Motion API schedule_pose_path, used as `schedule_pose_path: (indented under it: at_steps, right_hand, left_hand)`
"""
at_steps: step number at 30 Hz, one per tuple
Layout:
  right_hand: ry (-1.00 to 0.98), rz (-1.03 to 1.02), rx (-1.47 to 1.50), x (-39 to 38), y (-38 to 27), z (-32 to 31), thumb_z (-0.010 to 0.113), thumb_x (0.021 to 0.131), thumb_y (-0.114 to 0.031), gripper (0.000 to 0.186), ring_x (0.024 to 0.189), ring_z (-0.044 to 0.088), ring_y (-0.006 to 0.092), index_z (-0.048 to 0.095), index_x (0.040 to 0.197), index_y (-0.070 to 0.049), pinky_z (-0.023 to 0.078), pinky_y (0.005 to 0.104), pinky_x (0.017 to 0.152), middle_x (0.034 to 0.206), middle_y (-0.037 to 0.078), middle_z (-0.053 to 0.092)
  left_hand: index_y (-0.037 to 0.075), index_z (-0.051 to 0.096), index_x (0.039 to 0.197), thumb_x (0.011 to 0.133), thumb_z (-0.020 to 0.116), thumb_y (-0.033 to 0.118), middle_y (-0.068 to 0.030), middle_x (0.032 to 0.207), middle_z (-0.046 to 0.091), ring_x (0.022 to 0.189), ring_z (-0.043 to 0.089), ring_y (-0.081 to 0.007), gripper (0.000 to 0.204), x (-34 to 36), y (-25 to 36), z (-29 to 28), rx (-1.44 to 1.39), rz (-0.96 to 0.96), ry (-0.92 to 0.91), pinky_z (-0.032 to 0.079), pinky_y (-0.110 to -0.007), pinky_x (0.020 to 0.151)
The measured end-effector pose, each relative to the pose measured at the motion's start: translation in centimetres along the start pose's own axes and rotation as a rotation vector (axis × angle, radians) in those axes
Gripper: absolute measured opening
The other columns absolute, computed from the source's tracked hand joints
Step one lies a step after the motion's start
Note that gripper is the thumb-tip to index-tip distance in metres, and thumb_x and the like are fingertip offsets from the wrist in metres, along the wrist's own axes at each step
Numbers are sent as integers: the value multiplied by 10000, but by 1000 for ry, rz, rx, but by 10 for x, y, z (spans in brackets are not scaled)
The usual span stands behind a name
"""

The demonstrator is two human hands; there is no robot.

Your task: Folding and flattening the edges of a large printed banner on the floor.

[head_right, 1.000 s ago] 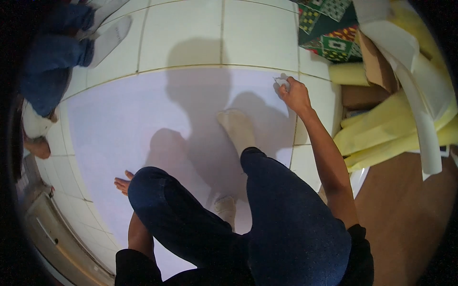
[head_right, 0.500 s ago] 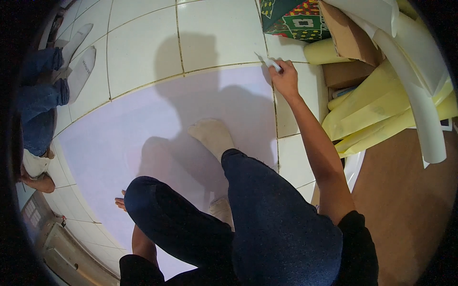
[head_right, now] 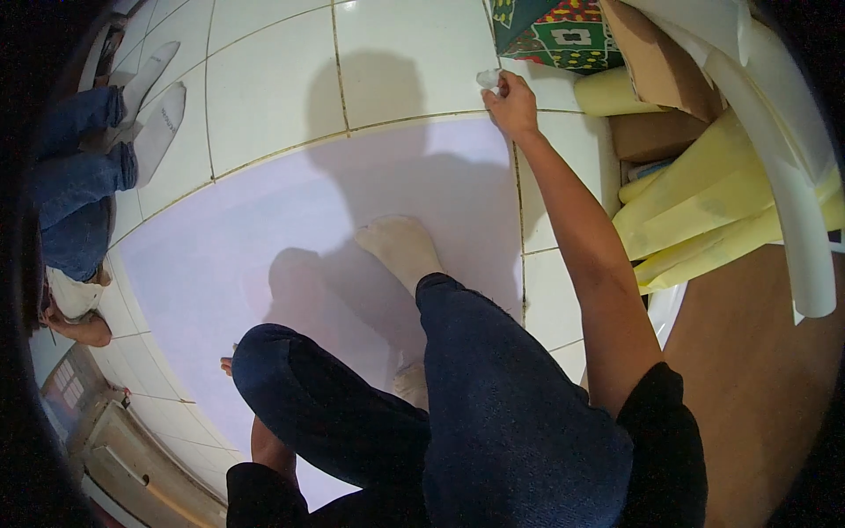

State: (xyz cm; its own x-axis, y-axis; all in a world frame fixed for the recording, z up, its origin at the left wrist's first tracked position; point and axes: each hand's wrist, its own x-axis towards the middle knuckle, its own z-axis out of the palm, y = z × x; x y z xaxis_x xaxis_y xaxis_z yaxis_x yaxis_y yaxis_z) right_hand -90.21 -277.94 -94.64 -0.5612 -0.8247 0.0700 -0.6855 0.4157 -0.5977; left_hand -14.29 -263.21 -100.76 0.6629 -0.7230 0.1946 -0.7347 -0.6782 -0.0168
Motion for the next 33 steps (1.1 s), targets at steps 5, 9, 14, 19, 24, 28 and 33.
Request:
schedule_pose_path:
  at_steps: [5, 9, 14, 19, 24, 28, 33]
  right_hand:
    - [-47, 47, 74, -35, -8, -5, 620, 818, -170, 370, 817, 638, 283, 558, 1126, 25, 515, 369, 767, 912, 173, 643]
    - [-305, -7, -27, -43, -11, -27, 514, 885, -174, 280, 868, 632, 309, 553, 1108, -9, 496, 386, 815, 916, 193, 642]
    - [-523, 150, 118, -26, 13, -41, 503, 942, -238, 249, 811, 596, 221, 606, 887, -18, 468, 350, 747, 834, 96, 638]
    - [-756, 195, 164, -12, -3, -54, 561, 951, -268, 256, 710, 463, 98, 637, 849, -47, 399, 266, 664, 749, -32, 539]
    - [-644, -81, 142, -23, 14, -68, 624, 927, -223, 217, 830, 539, 152, 650, 907, -8, 450, 298, 772, 887, 39, 594]
    - [-636, -254, 84, -53, -4, -73, 631, 910, -158, 170, 977, 566, 234, 663, 953, 4, 459, 339, 883, 1040, 110, 615]
    - [-448, -368, -110, -90, -19, -81, 624, 887, -99, 136, 1094, 548, 314, 679, 986, -25, 441, 382, 965, 1179, 117, 613]
  left_hand:
    - [88, 293, 1508, 957, 288, 658, -178, 1553, 276, 1444, 236, -337, 793, 8, -14, 0, 41, -15, 40, 205, -483, 1157]
    - [63, 290, 1504, 958, 311, 642, -200, 1550, 273, 1435, 254, -359, 796, 1, 3, 0, 74, -46, -23, 221, -492, 1150]
    - [16, 300, 1481, 946, 392, 606, -235, 1529, 293, 1375, 313, -439, 802, -6, 92, -32, -147, -90, -132, 237, -513, 1139]
    - [-55, 394, 1409, 974, 522, 330, -301, 1505, 283, 1411, 255, -428, 595, 39, 213, -50, -630, 637, -72, 201, -506, 1153]
    - [28, 492, 1363, 969, 512, 357, -226, 1495, 358, 1387, 312, -391, 514, 60, 360, -104, -663, 1009, -245, 213, -520, 1142]
    - [63, 537, 1338, 959, 491, 453, -161, 1457, 444, 1392, 333, -335, 545, 58, 395, -105, -444, 1171, -294, 149, -559, 1154]
    - [89, 587, 1290, 946, 487, 500, -127, 1394, 514, 1400, 317, -332, 545, 34, 364, -90, -406, 1017, -262, 54, -584, 1157]
